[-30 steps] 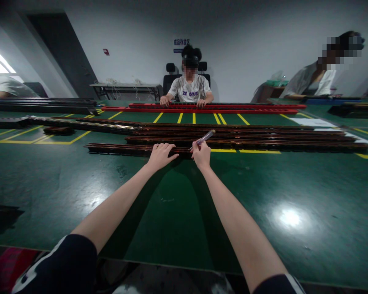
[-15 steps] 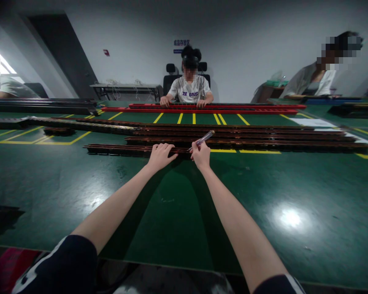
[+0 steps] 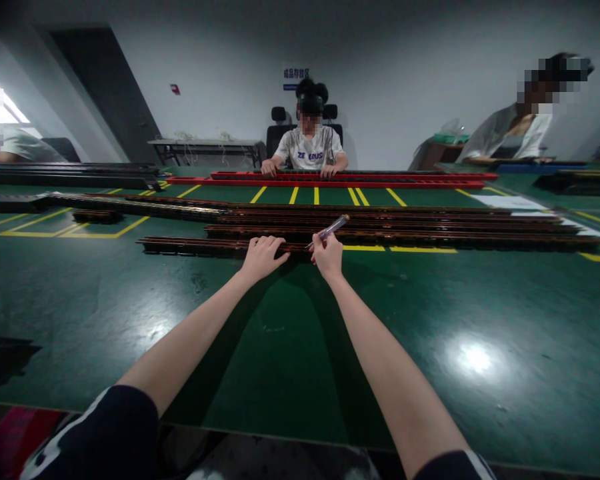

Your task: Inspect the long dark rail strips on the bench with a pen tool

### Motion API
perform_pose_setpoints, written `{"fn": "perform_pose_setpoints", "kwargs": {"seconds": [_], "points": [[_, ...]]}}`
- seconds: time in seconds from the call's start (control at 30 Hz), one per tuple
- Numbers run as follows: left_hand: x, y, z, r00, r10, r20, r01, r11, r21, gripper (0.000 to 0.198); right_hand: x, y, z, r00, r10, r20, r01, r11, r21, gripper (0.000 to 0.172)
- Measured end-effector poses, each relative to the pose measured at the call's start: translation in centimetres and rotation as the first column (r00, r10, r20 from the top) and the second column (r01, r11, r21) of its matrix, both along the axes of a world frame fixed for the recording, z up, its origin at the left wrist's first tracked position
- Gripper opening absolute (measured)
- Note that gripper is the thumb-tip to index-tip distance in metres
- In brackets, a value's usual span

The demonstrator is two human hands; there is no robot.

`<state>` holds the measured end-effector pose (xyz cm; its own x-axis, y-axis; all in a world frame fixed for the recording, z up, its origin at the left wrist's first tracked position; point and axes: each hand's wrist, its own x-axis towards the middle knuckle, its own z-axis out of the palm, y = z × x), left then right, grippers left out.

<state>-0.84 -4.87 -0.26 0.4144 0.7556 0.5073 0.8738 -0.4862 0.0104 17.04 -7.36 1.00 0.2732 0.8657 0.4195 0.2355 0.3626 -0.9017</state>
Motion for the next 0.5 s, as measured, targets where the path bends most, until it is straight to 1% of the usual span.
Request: {"fn": "perform_pose_setpoints", "kwargs": {"seconds": [0.1,0.3,0.5], "points": [[0.07,-0.09,0.07,1.000,0.007,-0.006,-0.007,1.000,-0.003,0.038,0.06,0.14,-0.13,1.000,-0.009,0.007,0.009,1.000,0.005,0.030],[0.07,-0.18,0.29,1.000,0.004,-0.003,-0.004,1.000,-0.022,0.040,0.13,0.22,-0.25,1.000,-0.006,0.019,0.006,1.000,0.024,0.032],[0.02,-0.07,0.18,1.000,0.002,-0.001,-0.002,1.000,-0.024,0.039,0.21,0.38,-0.33,1.000,0.007,0.011,-0.007,1.000,0.021,0.036]]}}
